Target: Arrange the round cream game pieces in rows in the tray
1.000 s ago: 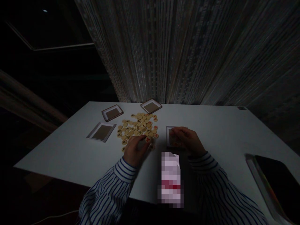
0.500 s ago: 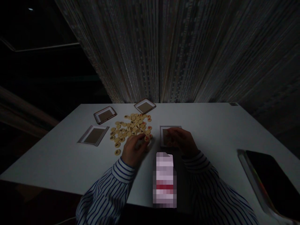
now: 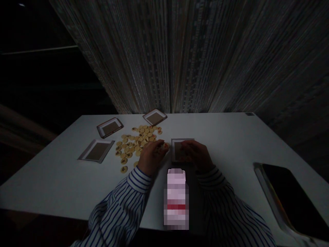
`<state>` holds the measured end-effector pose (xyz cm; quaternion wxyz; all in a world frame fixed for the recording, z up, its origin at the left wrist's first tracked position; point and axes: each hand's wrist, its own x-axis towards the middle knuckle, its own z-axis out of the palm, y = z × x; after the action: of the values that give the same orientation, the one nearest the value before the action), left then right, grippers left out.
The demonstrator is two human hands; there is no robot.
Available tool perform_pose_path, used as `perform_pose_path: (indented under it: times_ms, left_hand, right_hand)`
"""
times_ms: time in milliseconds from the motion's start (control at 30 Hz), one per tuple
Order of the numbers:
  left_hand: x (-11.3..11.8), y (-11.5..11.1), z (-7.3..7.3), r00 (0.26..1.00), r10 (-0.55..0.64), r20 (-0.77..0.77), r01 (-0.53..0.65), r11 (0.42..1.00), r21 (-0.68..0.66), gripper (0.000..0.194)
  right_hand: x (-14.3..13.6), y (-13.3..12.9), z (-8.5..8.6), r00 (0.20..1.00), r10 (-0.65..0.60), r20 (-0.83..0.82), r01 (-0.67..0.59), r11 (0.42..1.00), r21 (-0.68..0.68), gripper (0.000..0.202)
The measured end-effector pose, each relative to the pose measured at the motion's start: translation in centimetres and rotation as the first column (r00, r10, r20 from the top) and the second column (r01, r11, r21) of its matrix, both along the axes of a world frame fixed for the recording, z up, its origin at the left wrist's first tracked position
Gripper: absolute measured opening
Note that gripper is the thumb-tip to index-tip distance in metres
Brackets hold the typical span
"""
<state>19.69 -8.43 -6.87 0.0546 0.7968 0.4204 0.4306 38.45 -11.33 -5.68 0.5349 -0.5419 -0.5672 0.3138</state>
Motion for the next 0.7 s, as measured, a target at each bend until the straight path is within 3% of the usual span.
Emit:
perform_pose_path:
  times_ms: [233,500,700]
  left_hand:
    - [0.4,0.1,-0.9,1.000,0.020,-0.017,-0.021,0.999,-0.042,0.024]
    - [0.6,0.2,-1.2,0.998,0.016,-0.065,-0.023,0.993,-0.113,0.021]
    - [0.8,0.4,-1.9,0.995,-0.041,-0.095,0.030,0.993,-0.116,0.020]
  right_hand:
    - [0.1,0.1,-0.5,1.000,0.024,-0.010,-0.025,1.000,-0.007,0.020]
    - [-0.1,1.7,-0.1,0.959,0.132,0.252,-0.139,0.990,0.010,0.020]
    - [-0.4,1.6,-1.4,0.956,0.113,0.272,-0.107,0.994,-0.038,0.021]
